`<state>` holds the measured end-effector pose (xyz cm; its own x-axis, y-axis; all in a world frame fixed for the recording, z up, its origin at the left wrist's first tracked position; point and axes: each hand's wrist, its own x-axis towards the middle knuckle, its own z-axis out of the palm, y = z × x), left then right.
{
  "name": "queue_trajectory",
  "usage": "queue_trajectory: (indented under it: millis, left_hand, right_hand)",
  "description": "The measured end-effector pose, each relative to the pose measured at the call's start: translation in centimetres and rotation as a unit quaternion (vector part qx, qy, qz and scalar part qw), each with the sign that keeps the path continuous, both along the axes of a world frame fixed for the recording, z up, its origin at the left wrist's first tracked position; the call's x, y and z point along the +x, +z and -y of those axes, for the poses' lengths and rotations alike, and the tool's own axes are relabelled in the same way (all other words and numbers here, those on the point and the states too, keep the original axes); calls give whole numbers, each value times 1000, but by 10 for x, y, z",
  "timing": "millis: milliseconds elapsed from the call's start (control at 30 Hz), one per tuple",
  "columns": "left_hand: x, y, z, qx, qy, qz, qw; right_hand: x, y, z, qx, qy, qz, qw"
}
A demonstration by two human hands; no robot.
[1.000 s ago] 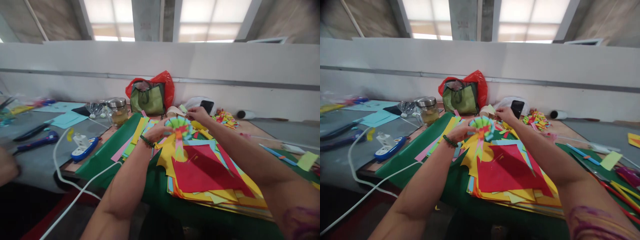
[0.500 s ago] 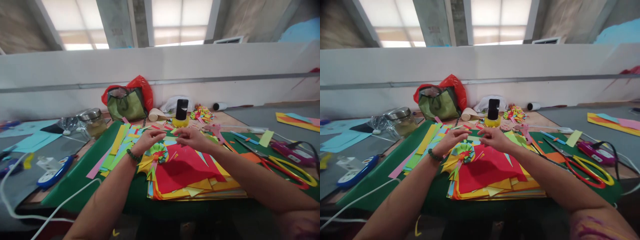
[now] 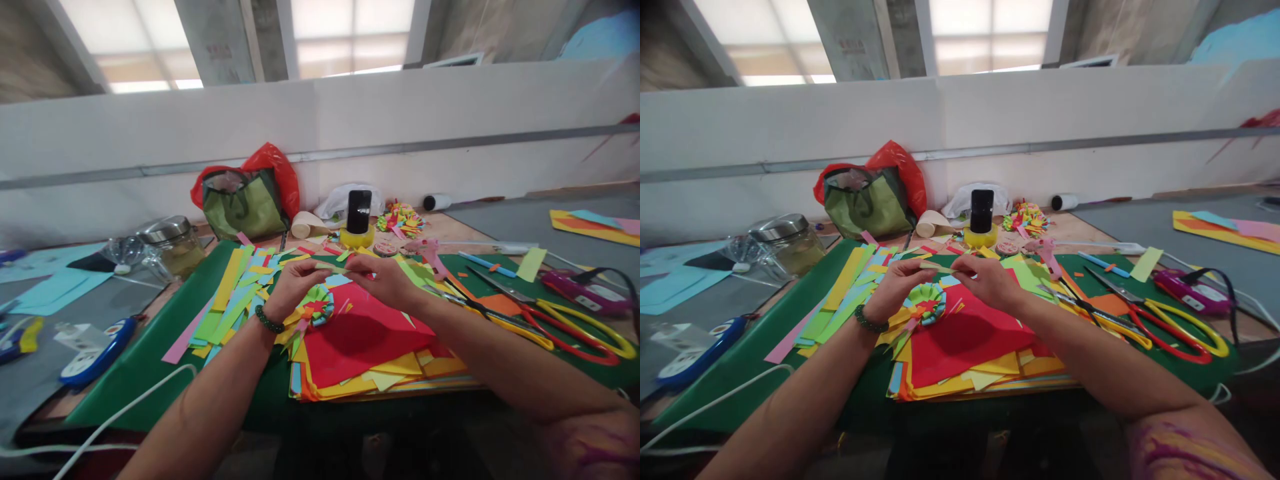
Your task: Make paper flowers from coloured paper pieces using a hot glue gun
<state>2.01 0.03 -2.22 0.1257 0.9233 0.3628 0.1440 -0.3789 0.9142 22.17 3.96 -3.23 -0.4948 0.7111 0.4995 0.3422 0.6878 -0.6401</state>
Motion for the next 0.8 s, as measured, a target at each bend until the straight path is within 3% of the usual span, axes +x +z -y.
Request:
queue_trajectory:
  millis: [100,167,267,333,367,433,500,600,700,767,800]
  left_hand:
    - [7,0,6,76,14,-33,996]
    - [11,-1,11,163,7,-98,982]
    - [15,-6,16,286,8,-189,939]
    - [16,-9,18,348,22,-229,909]
    - [17,-10,19,377,27,-249,892]
    - [18,-10,20,422,28,-291,858]
    - [18,-9,20,441,23,-323,837]
    - [18,-9,19,417,-2,-341,843]
    - [17,-11,19,363,-68,-354,859]
    - [18,-12,19,329,-108,-370,862]
    - [19,-13,19,314,-122,-382,860]
  right_hand:
    - [5,10,1,41,-35,57,997]
    - [12,18,3,7,-61,91,994]
    - [23,26,11,-214,-31,73,974]
    - [25,26,19,-361,11,-15,932]
    - [24,24,22,-394,27,-63,916]
    - [19,19,28,-378,44,-133,915]
    - [13,13,31,-309,50,-153,938]
    - [9,6,31,-230,58,-122,964]
    - [24,5,27,-186,62,-8,981]
    - [46,6,20,-134,5,136,982]
    - [60,8,16,-109,-49,221,968]
